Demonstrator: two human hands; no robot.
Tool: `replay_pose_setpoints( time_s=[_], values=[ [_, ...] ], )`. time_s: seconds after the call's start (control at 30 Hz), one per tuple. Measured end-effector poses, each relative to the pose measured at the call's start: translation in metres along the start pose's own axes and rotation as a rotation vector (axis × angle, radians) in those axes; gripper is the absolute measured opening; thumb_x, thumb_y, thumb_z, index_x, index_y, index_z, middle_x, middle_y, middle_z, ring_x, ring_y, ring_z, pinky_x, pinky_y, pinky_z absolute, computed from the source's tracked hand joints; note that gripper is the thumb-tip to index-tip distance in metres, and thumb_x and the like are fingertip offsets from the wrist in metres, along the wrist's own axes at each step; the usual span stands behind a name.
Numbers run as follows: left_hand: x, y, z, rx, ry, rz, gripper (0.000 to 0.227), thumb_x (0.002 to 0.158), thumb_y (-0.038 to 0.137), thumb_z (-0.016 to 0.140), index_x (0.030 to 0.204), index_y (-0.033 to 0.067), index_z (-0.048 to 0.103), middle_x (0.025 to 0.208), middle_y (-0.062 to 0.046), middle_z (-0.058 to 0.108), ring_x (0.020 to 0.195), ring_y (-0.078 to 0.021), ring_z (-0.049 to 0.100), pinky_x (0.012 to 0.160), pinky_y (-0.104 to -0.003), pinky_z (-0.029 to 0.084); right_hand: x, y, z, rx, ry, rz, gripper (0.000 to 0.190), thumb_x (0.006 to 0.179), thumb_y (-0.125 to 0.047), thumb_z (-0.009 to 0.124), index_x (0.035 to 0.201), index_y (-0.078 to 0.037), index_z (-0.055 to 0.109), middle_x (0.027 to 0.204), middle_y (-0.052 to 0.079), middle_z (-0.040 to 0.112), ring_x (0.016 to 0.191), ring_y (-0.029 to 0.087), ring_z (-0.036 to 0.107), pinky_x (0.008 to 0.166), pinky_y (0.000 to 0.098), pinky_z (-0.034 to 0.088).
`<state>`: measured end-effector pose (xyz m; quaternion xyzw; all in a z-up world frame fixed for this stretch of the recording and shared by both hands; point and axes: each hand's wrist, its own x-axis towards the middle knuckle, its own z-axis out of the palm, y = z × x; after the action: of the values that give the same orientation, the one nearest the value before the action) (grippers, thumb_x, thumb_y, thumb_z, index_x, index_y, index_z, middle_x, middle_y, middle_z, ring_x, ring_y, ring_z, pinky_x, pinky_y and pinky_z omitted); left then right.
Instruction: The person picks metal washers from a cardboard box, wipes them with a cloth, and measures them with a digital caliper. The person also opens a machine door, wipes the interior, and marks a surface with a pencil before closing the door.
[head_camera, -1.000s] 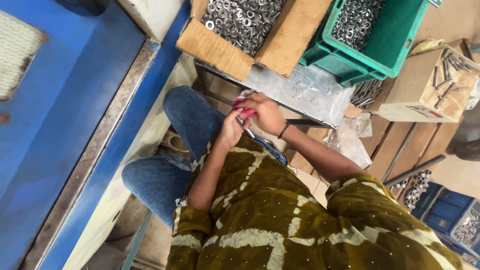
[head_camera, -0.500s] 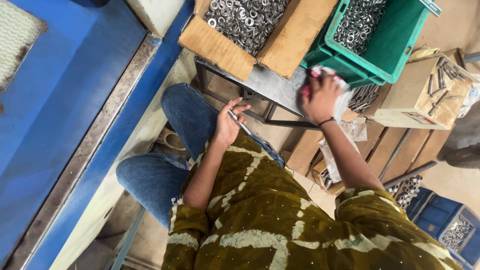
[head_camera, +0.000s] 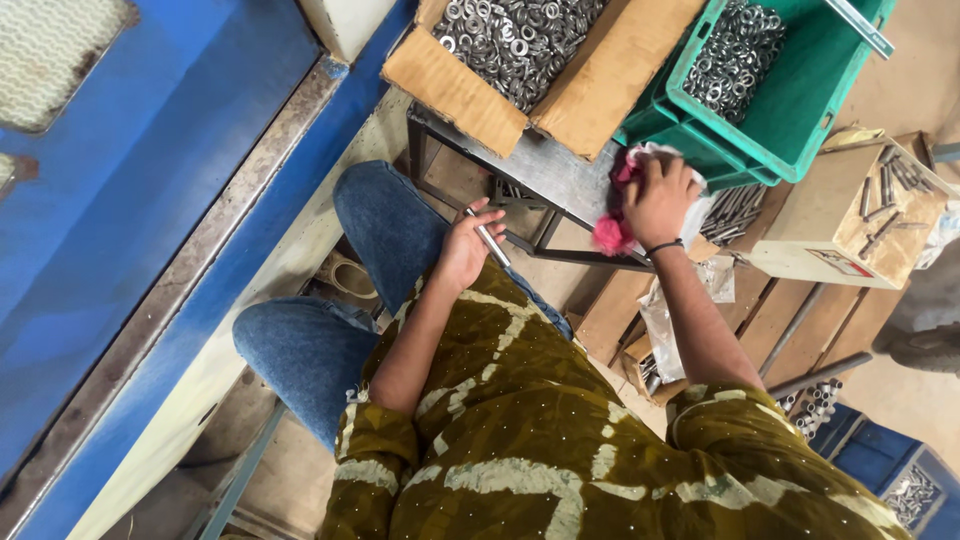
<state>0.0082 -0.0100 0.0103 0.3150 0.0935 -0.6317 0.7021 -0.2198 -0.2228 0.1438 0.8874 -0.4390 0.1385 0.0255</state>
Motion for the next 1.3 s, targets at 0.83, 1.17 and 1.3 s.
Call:
replay_pose_setpoints(
  time_s=[0.83, 1.17, 1.3],
  values=[
    [-0.02, 0.007, 0.031, 0.079, 0.045, 0.074, 0.032, 0.106, 0.039, 0.052, 0.1, 0.0092, 0.061, 0.078, -0.002, 0.063, 0.075, -0.018, 0.068, 0.073, -0.036, 0.058, -0.036, -0.163, -0.007, 0.852, -0.137, -0.257, 0.022, 0.093, -0.004, 0.065, 0.115, -0.003, 0.068, 0.106, 0.017, 0.067, 0.099, 0.035, 0.062, 0.089, 0.0411, 0.05],
    [0.001, -0.004, 0.017, 0.179, 0.023, 0.044, 0.038, 0.11, 0.037, 0.042, 0.119, 0.0051, 0.06, 0.088, -0.007, 0.063, 0.101, -0.0282, 0.071, 0.104, -0.044, 0.054, 0.048, -0.122, 0.042, 0.236, -0.066, -0.125, 0.049, 0.098, -0.046, 0.066, 0.126, -0.005, 0.069, 0.115, 0.023, 0.07, 0.105, 0.042, 0.065, 0.091, 0.05, 0.047],
    [0.006, -0.007, 0.009, 0.125, 0.02, 0.055, 0.031, 0.105, 0.02, 0.045, 0.129, 0.0052, 0.057, 0.099, -0.01, 0.067, 0.104, -0.0274, 0.071, 0.098, -0.043, 0.053, 0.049, -0.123, 0.045, 0.329, -0.141, -0.096, 0.044, 0.098, -0.039, 0.065, 0.129, -0.008, 0.069, 0.115, 0.022, 0.071, 0.1, 0.043, 0.068, 0.088, 0.0492, 0.051]
  ],
)
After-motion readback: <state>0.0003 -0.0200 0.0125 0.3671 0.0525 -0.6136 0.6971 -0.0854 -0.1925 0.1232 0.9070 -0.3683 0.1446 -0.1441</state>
